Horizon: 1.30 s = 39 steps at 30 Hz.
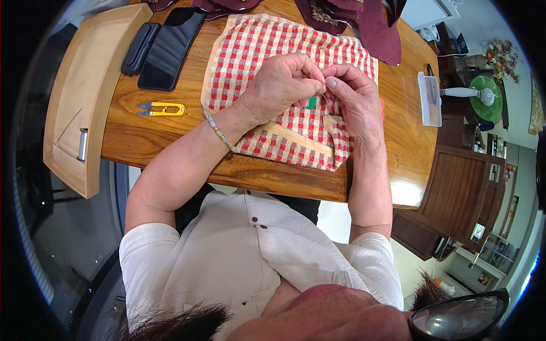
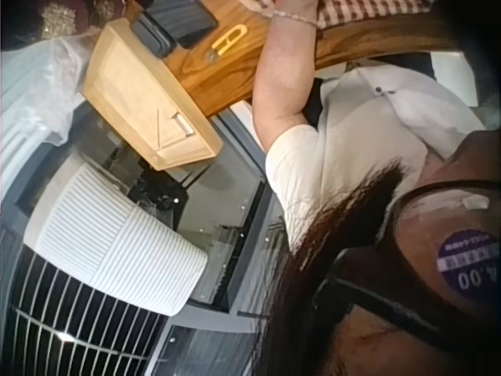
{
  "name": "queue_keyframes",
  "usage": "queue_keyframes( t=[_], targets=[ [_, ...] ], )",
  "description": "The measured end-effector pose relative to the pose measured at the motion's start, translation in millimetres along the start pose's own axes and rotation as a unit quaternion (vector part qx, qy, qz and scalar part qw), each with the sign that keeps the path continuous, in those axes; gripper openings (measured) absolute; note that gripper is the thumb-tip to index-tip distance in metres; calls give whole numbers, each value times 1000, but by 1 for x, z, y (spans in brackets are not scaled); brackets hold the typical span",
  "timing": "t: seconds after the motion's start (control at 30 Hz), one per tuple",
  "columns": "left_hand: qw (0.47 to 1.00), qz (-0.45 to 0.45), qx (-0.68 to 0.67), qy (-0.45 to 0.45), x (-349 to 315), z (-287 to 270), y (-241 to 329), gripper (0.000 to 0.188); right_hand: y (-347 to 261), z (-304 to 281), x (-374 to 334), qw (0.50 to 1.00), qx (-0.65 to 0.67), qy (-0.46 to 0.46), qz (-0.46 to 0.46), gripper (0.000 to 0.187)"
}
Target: Threading a string through small green beads and assembling a small object on a workbench.
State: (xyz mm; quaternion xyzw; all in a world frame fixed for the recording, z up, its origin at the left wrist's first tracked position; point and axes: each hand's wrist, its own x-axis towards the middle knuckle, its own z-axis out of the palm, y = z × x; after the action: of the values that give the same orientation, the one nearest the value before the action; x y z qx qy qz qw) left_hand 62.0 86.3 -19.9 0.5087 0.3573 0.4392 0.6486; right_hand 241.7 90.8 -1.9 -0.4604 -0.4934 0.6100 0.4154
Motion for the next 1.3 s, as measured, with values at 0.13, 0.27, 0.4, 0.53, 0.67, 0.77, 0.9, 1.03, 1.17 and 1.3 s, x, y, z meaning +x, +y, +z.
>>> queue_keyframes(
  t=[0.13,0.27,0.4,0.53,0.67,0.77,0.9,1.03,1.17,1.3],
  targets=[
    [1000,-3,5,0,0,-1,1,7,2,-2,2,1000,7,-23,-16,11],
    [1000,-2,19,-6,1,-1,-1,7,3,0,1,999,-24,-23,-5,9],
    [1000,5,26,-1,2,-1,-2,8,2,4,0,998,-57,-15,-16,10],
    [999,7,36,2,0,0,-2,7,1,7,0,1000,-26,-4,-10,11],
    [999,3,34,3,0,0,0,7,0,7,-1,1000,-11,5,-21,11],
    [999,2,36,2,1,0,0,8,0,5,0,1000,-8,11,-14,11],
    [1000,4,28,5,2,0,-2,7,1,3,1,1000,-5,7,-22,12],
    [1000,6,19,4,1,0,-2,7,0,3,0,999,-7,11,-31,14],
    [1000,1,24,10,2,0,-3,7,5,0,3,999,22,0,-45,16],
    [1000,2,16,21,2,0,-4,7,4,-2,3,997,54,5,-53,17]
  ],
)
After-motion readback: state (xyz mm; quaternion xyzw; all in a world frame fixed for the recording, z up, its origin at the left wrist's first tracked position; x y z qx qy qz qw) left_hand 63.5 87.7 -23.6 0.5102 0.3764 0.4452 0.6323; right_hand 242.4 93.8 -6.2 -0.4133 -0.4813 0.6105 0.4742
